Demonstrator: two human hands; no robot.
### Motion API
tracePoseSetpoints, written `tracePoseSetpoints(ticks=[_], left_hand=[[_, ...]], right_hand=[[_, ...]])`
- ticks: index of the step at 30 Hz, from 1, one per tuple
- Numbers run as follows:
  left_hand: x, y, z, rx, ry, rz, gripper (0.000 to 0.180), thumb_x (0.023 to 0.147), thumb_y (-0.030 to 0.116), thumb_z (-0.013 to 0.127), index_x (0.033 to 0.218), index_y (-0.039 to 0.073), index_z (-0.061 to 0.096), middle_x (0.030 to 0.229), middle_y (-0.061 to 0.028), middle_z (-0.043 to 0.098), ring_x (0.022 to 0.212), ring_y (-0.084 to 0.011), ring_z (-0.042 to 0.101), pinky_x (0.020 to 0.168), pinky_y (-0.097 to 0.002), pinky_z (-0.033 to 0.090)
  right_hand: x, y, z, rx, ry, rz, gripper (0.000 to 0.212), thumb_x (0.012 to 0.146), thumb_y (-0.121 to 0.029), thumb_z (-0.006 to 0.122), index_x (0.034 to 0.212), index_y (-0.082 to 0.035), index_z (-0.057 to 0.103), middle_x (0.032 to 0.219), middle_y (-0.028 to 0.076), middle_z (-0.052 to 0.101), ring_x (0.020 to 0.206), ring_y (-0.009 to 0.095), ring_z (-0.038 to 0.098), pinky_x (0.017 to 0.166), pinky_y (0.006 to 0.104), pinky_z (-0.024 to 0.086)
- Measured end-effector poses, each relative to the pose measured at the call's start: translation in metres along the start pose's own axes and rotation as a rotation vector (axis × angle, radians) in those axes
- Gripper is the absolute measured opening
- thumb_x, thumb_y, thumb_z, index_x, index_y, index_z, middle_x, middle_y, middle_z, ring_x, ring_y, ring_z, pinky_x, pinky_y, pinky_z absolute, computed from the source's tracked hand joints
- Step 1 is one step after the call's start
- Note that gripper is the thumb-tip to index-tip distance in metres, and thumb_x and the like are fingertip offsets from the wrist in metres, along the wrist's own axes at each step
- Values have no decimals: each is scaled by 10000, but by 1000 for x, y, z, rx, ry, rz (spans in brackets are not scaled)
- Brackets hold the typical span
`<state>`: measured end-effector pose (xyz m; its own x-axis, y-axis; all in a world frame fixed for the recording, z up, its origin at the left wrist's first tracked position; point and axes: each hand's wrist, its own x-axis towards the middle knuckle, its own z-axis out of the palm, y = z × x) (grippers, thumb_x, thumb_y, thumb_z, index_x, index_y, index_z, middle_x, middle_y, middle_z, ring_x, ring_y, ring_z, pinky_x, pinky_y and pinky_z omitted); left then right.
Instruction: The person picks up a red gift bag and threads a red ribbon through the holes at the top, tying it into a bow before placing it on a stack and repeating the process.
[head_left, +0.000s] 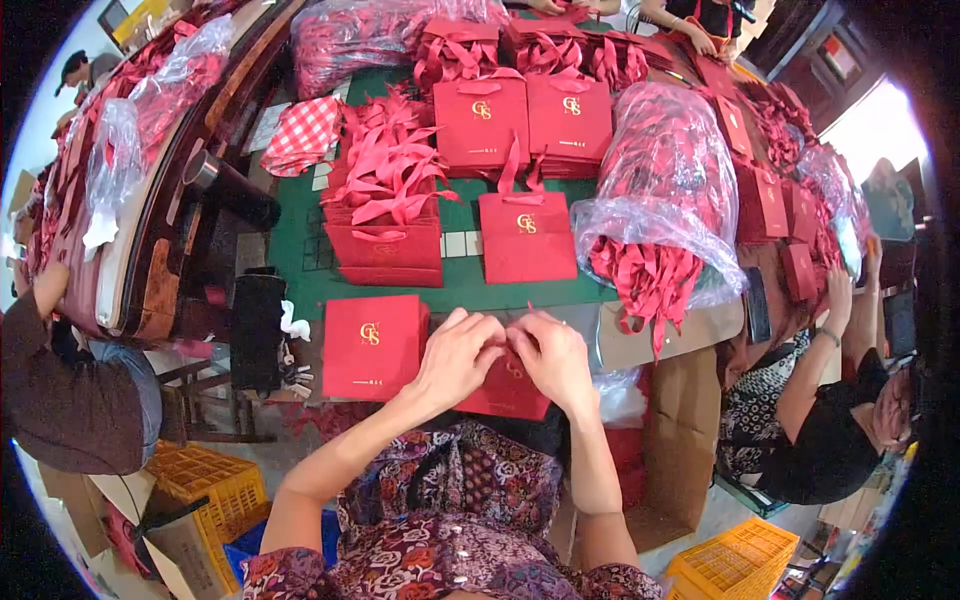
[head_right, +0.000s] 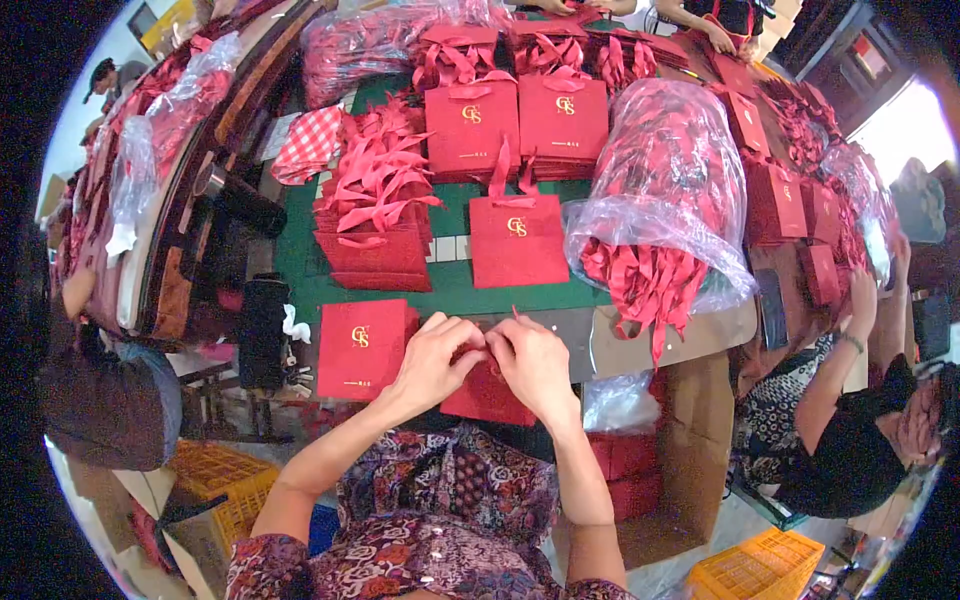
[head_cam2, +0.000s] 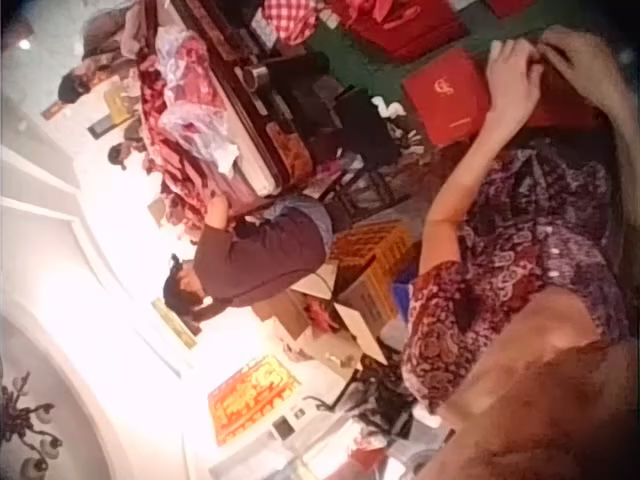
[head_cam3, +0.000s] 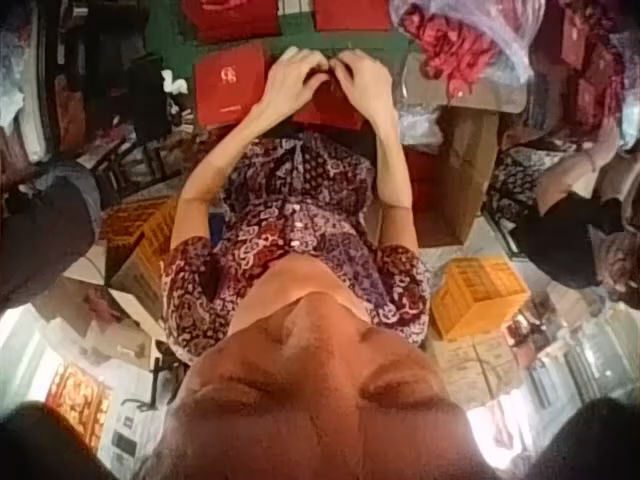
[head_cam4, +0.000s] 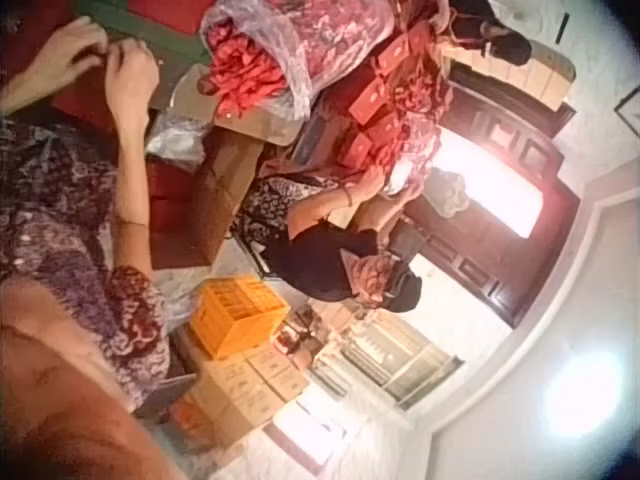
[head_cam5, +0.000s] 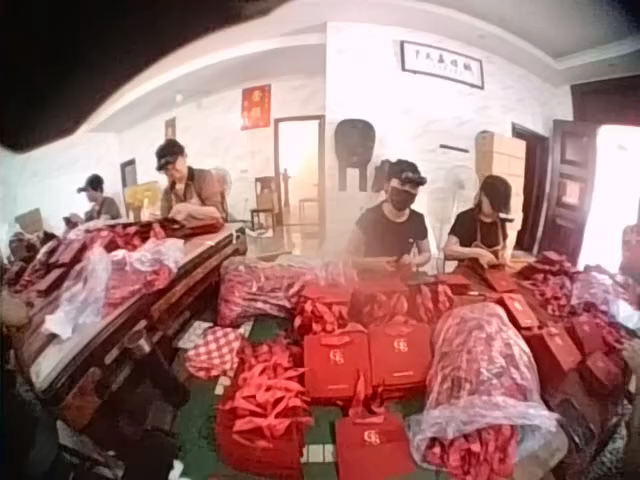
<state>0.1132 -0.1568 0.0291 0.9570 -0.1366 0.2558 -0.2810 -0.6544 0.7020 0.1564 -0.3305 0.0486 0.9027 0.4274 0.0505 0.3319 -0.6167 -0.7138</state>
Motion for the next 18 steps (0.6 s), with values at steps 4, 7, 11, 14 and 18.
tracePoseSetpoints(ticks=[4,7,11,14,18], left_hand=[[-6,-4,3,1,-9,99,160,796,80,750,888,76,619,844,-72,616,809,-285,545,731,-385,480],[-6,-6,4,53,-21,183,174,798,104,757,900,76,618,848,-68,617,805,-281,543,726,-379,482],[0,-7,0,14,-33,168,177,800,106,752,896,72,606,848,-68,617,811,-286,549,720,-381,481],[1,-5,0,-7,-88,137,176,796,77,740,896,66,596,855,-76,624,811,-295,557,722,-388,485],[5,-15,-1,-134,-86,-19,158,813,35,683,947,66,606,840,-73,635,773,-262,570,711,-394,488]], right_hand=[[9,17,-8,153,-211,43,218,888,-238,643,944,-56,749,862,184,715,854,372,692,777,434,538],[16,18,-14,195,-322,115,218,876,-239,651,924,-54,756,856,177,718,835,343,704,772,406,538],[17,28,-2,273,-238,116,198,846,-219,681,906,-44,753,816,164,718,793,294,713,733,373,532],[24,41,13,327,8,148,230,863,-227,693,884,-1,727,781,149,715,730,240,701,694,356,527],[30,41,8,322,121,181,211,907,-199,688,919,10,715,766,140,700,681,201,673,656,339,514]])
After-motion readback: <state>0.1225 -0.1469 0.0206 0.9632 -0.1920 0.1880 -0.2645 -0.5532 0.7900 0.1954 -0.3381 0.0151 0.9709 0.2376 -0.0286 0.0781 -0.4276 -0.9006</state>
